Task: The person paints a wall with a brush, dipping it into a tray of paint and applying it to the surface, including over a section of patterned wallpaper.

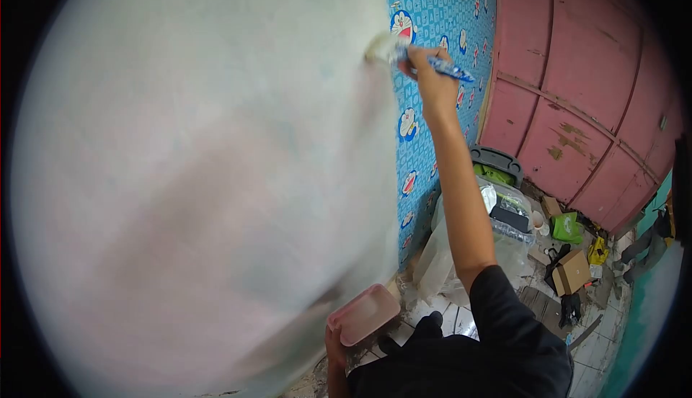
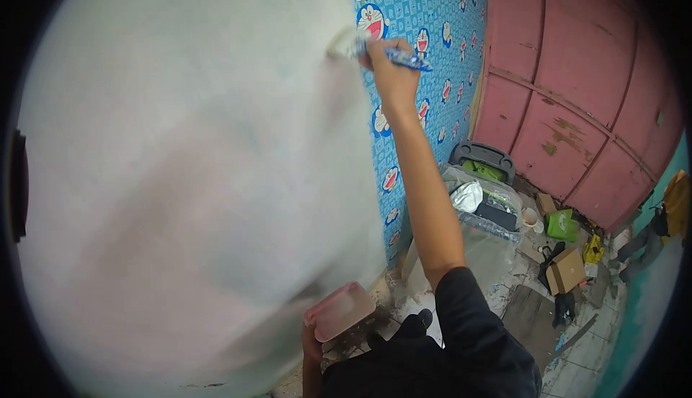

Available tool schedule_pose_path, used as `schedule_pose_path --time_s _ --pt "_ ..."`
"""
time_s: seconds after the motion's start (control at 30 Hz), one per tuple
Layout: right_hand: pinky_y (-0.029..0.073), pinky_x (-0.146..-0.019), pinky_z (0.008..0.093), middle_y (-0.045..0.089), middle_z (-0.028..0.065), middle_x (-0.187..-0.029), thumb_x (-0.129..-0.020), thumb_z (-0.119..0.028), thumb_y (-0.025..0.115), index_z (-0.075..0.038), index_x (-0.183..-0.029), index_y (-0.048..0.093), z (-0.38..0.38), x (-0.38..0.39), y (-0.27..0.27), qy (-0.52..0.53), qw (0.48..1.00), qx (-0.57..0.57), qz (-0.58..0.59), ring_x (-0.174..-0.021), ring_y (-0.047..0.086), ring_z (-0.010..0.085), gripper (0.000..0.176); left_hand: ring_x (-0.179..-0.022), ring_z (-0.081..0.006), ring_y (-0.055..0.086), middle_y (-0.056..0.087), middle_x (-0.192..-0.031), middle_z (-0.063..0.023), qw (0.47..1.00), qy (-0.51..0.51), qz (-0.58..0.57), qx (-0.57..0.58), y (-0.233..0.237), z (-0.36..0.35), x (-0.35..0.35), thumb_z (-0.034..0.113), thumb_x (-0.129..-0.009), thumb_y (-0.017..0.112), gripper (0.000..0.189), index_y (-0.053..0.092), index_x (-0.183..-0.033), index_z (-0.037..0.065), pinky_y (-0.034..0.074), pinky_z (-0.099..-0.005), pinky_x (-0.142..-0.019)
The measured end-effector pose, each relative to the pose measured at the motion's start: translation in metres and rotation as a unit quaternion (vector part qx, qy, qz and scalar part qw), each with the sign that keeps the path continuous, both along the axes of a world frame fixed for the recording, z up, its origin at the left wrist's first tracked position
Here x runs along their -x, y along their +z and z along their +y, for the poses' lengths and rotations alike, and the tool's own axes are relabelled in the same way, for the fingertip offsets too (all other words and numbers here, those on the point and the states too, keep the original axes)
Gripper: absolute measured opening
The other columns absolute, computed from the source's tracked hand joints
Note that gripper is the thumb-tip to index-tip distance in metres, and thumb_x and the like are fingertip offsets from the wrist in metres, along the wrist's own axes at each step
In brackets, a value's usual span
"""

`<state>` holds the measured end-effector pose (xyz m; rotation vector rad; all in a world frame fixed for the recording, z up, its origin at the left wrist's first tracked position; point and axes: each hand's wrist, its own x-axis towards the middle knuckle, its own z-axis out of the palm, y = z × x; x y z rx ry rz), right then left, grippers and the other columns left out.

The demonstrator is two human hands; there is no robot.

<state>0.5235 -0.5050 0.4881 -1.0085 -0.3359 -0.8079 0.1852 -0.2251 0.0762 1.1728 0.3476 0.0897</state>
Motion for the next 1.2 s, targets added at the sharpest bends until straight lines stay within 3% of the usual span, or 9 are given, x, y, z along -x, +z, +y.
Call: schedule_pose_path --time_s 0.17,0.47,0.63,0.77,0.8,0.83,0.93,1.1,1.2 --pt "0.054 -0.083 0.0309 0.063 0.0102 -0.091 -0.091 -0.014 0.066 -0.004 -0.092 0.053 0.003 -0.008 -0.024 0.065 0.995 -0.07 -0.002 -0.086 0.064 0.0161 0.017 -0.113 -0.0214 0.054 0.057 -0.121 -0.0109 1.0 0.02 0.01 -0.005 0.01 0.001 0.0 0.026 -0.094 0.053 0.044 0.048 -0.13 0.0 0.041 -0.0349 -0.099" --pt "0.057 -0.078 0.0345 0.061 0.0076 -0.091 -0.093 -0.013 0.064 -0.006 -0.092 0.053 0.02 0.01 -0.376 0.103 0.95 -0.187 0.229 -0.084 0.063 0.0156 0.014 -0.112 -0.0231 0.057 0.057 -0.121 -0.013 0.999 0.02 0.024 -0.019 0.014 0.012 0.008 0.022 -0.096 0.051 0.043 0.046 -0.131 -0.001 0.044 -0.0361 -0.097" --pt "0.057 -0.064 0.0309 0.063 0.0072 -0.075 -0.087 -0.01 0.067 -0.003 -0.083 0.055 0.005 0.021 -0.436 -0.008 0.916 -0.018 0.4 -0.066 0.064 0.0143 0.014 -0.109 -0.0224 0.058 0.058 -0.121 -0.0126 0.999 0.012 0.028 -0.011 0.002 0.018 0.005 0.02 -0.096 0.051 0.04 0.048 -0.13 -0.001 0.045 -0.0355 -0.096" --pt "0.052 -0.054 0.0289 0.063 0.0077 -0.067 -0.085 -0.01 0.067 -0.002 -0.076 0.058 0.007 -0.023 -0.392 -0.118 0.956 0.121 0.24 -0.058 0.062 0.0131 0.015 -0.108 -0.0207 0.057 0.057 -0.121 -0.0114 0.999 0.008 0.029 -0.027 0.009 0.014 0.002 0.021 -0.096 0.052 0.04 0.048 -0.13 -0.001 0.044 -0.0345 -0.096" --pt "0.048 -0.052 0.0304 0.064 0.0085 -0.063 -0.083 -0.014 0.067 0.0 -0.072 0.059 0.006 -0.018 -0.333 -0.189 0.928 0.223 0.232 -0.055 0.06 0.013 0.02 -0.109 -0.0202 0.057 0.057 -0.12 -0.011 0.999 0.003 0.025 -0.032 0.013 0.013 0.002 0.021 -0.096 0.053 0.041 0.048 -0.13 0.0 0.044 -0.0342 -0.096" --pt "0.048 -0.059 0.038 0.063 0.0157 -0.063 -0.079 -0.02 0.067 0.005 -0.075 0.058 0.011 -0.012 -0.273 -0.162 0.937 0.196 0.239 -0.059 0.063 0.0268 0.026 -0.109 -0.0199 0.056 0.057 -0.12 -0.0105 0.999 0.005 0.021 -0.034 0.007 0.015 0.002 0.022 -0.095 0.053 0.041 0.049 -0.129 0.0 0.043 -0.0339 -0.096" --pt "0.049 -0.059 0.0401 0.065 0.0188 -0.066 -0.08 -0.023 0.067 0.004 -0.077 0.06 0.009 -0.023 -0.149 -0.264 0.924 0.228 0.158 -0.061 0.065 0.0306 0.028 -0.109 -0.019 0.055 0.058 -0.119 -0.0093 0.999 0.008 0.019 -0.032 -0.005 0.016 0.005 0.024 -0.094 0.055 0.042 0.049 -0.128 0.0 0.042 -0.033 -0.096" --pt "0.055 -0.071 0.0283 0.066 0.0099 -0.08 -0.087 -0.011 0.067 0.001 -0.086 0.058 0.004 -0.013 0.015 -0.087 0.995 0.021 -0.04 -0.071 0.066 0.0169 0.015 -0.111 -0.0184 0.054 0.058 -0.119 -0.009 1.0 0.005 0.029 -0.011 0.0 0.007 0.004 0.025 -0.093 0.056 0.043 0.05 -0.128 0.0 0.041 -0.0324 -0.098" --pt "0.053 -0.078 0.0275 0.065 0.0098 -0.082 -0.089 -0.011 0.066 0.0 -0.089 0.058 0.011 -0.006 0.046 0.032 0.989 -0.125 -0.076 -0.077 0.065 0.0154 0.015 -0.112 -0.0186 0.054 0.058 -0.12 -0.0098 1.0 0.001 0.025 -0.004 0.007 0.006 0.005 0.025 -0.093 0.055 0.043 0.05 -0.128 0.0 0.041 -0.0325 -0.098"
